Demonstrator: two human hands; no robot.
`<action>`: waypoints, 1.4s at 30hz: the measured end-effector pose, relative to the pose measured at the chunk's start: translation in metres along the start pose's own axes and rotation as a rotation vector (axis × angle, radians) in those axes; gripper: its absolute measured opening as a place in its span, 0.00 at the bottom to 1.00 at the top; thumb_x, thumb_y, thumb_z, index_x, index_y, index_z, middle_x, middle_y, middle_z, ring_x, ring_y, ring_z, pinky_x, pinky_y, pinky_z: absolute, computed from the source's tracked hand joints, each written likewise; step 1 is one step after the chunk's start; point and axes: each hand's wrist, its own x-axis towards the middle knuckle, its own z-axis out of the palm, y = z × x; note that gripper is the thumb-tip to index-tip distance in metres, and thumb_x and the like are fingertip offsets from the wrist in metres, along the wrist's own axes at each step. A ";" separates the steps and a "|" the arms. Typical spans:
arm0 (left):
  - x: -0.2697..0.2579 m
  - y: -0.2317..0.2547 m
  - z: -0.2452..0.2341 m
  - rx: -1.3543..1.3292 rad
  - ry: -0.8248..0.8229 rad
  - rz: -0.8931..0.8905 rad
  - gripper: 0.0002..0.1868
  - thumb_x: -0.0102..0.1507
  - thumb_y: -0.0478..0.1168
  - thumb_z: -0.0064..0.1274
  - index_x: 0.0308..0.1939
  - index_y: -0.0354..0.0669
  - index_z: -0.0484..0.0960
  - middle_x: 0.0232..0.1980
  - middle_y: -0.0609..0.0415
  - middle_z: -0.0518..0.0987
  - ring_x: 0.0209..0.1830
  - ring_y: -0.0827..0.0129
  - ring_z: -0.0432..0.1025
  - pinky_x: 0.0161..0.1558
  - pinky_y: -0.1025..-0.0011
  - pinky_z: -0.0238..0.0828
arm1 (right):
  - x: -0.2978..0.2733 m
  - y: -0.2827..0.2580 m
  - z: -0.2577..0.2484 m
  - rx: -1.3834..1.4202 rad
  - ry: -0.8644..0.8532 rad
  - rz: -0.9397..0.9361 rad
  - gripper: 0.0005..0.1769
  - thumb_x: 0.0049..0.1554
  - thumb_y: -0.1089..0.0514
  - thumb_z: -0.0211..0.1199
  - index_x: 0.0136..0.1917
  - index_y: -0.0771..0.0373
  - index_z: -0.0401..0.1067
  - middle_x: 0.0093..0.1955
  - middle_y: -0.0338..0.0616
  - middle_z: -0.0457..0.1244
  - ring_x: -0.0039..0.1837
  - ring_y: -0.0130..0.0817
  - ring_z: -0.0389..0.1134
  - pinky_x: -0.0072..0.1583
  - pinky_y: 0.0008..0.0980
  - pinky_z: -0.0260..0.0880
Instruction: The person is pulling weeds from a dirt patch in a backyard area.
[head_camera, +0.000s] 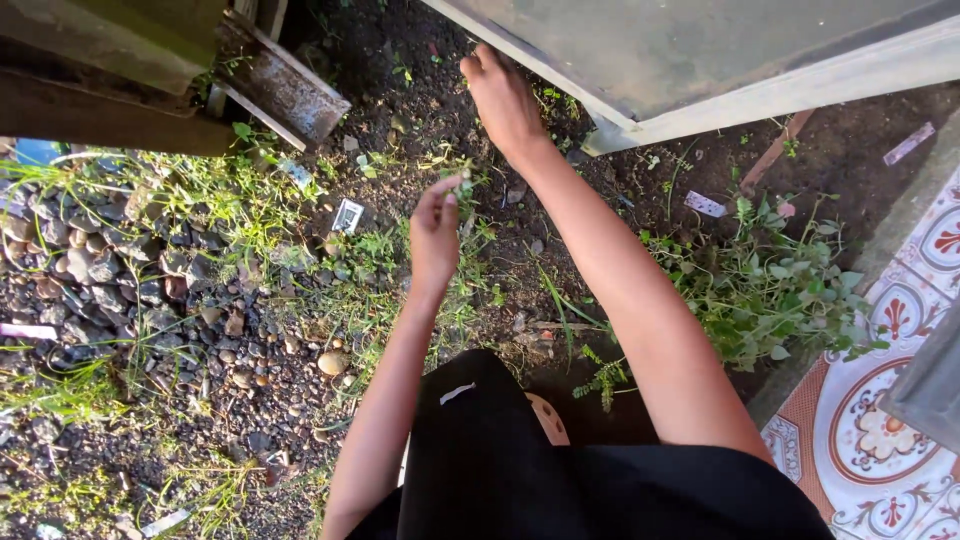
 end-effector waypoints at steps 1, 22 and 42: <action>-0.003 0.001 0.002 0.003 -0.005 -0.001 0.15 0.71 0.34 0.43 0.60 0.44 0.80 0.34 0.61 0.75 0.25 0.83 0.58 0.25 0.82 0.54 | 0.014 0.022 0.024 0.001 0.001 0.006 0.15 0.57 0.83 0.49 0.45 0.69 0.69 0.51 0.55 0.66 0.42 0.38 0.73 0.43 0.27 0.76; 0.018 0.002 -0.018 -0.006 0.181 0.157 0.20 0.71 0.32 0.38 0.68 0.40 0.64 0.35 0.62 0.73 0.28 0.83 0.65 0.29 0.81 0.69 | -0.053 0.053 -0.010 -0.240 0.177 0.089 0.27 0.59 0.69 0.49 0.72 0.72 0.67 0.54 0.63 0.67 0.52 0.52 0.71 0.54 0.48 0.74; -0.039 -0.036 0.030 0.650 -0.032 0.369 0.07 0.69 0.31 0.53 0.51 0.39 0.82 0.54 0.45 0.75 0.49 0.54 0.74 0.49 0.58 0.75 | -0.159 0.053 -0.046 -0.016 -0.118 0.048 0.15 0.66 0.57 0.57 0.45 0.70 0.76 0.44 0.59 0.69 0.44 0.52 0.70 0.49 0.49 0.71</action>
